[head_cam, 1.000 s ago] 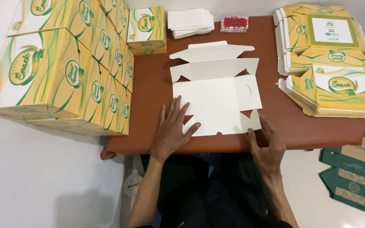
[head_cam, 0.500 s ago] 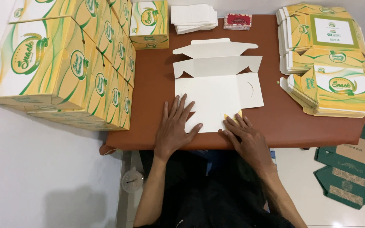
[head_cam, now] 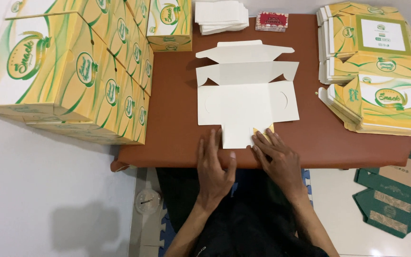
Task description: Assembling a cardboard snack box by folding flaps and tucking tabs, then placing a small packet inside.
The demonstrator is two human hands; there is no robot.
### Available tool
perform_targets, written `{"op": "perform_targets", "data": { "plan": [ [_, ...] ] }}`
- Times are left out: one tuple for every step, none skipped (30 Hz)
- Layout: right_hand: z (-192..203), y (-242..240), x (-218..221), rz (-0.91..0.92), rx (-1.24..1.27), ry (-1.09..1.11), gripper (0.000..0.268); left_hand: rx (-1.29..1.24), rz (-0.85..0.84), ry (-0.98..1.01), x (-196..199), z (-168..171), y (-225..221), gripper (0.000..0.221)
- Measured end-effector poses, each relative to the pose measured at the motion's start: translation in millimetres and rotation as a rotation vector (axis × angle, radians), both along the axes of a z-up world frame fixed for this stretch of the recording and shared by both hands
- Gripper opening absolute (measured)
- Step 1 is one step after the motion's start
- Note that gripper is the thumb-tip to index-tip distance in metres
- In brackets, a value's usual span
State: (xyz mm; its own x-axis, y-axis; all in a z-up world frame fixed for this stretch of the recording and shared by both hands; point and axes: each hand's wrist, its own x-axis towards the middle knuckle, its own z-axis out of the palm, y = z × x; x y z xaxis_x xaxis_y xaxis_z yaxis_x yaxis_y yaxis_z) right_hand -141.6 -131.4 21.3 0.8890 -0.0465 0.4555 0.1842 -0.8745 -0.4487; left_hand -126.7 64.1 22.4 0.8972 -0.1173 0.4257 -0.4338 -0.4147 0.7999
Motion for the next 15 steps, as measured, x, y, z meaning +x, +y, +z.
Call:
{"op": "perform_targets", "data": {
  "plan": [
    [2.0, 0.8, -0.3, -0.001, -0.001, 0.0, 0.022, -0.001, -0.001, 0.0, -2.8, -0.4, -7.0, 0.072],
    [4.2, 1.5, -0.6, 0.001, -0.007, -0.006, 0.023, 0.074, -0.005, -0.043, -5.6, -0.5, -14.0, 0.068],
    [6.2, 2.6, -0.6, 0.0, -0.012, -0.013, 0.024, 0.151, -0.011, -0.088, -7.8, -0.7, -20.7, 0.064],
    [5.4, 1.6, -0.8, -0.001, -0.011, -0.014, 0.024, 0.151, -0.013, -0.089, -8.3, -3.3, -22.6, 0.064],
    [4.4, 1.2, -1.0, -0.002, -0.013, -0.009, 0.023, 0.197, 0.004, -0.104, -8.9, -6.0, -24.0, 0.062],
    [3.2, 0.8, -1.1, -0.002, -0.015, -0.004, 0.023, 0.243, 0.021, -0.119, -9.4, -8.8, -25.4, 0.06],
    [1.9, 0.1, -0.9, -0.001, -0.012, -0.003, 0.023, 0.247, 0.022, -0.118, -10.0, -8.9, -26.0, 0.06],
    [0.5, -0.5, -0.7, 0.002, -0.009, 0.003, 0.023, 0.282, 0.032, -0.129, -10.4, -9.2, -26.6, 0.059],
    [-0.9, -1.2, -1.3, 0.004, -0.007, 0.011, 0.024, 0.318, 0.041, -0.139, -11.4, -9.6, -27.3, 0.059],
    [-0.2, -1.0, -1.6, 0.004, -0.004, 0.013, 0.024, 0.321, 0.041, -0.137, -11.4, -8.3, -26.3, 0.059],
    [0.9, -1.3, -1.6, 0.009, -0.022, 0.02, 0.025, 0.341, 0.043, -0.136, -10.9, -7.0, -25.9, 0.056],
    [1.9, -1.7, -1.8, 0.013, -0.04, 0.027, 0.025, 0.361, 0.044, -0.135, -10.6, -5.8, -25.5, 0.054],
    [2.6, -1.8, -2.0, 0.012, -0.038, 0.028, 0.025, 0.364, 0.042, -0.134, -9.4, -3.3, -24.5, 0.054],
    [3.5, -1.9, -2.2, 0.02, -0.039, 0.024, 0.027, 0.377, 0.041, -0.127, -8.1, -0.7, -23.3, 0.053],
    [5.0, -2.6, -1.1, 0.029, -0.042, 0.017, 0.029, 0.389, 0.041, -0.123, -5.7, 2.1, -22.8, 0.053]
  ]
}}
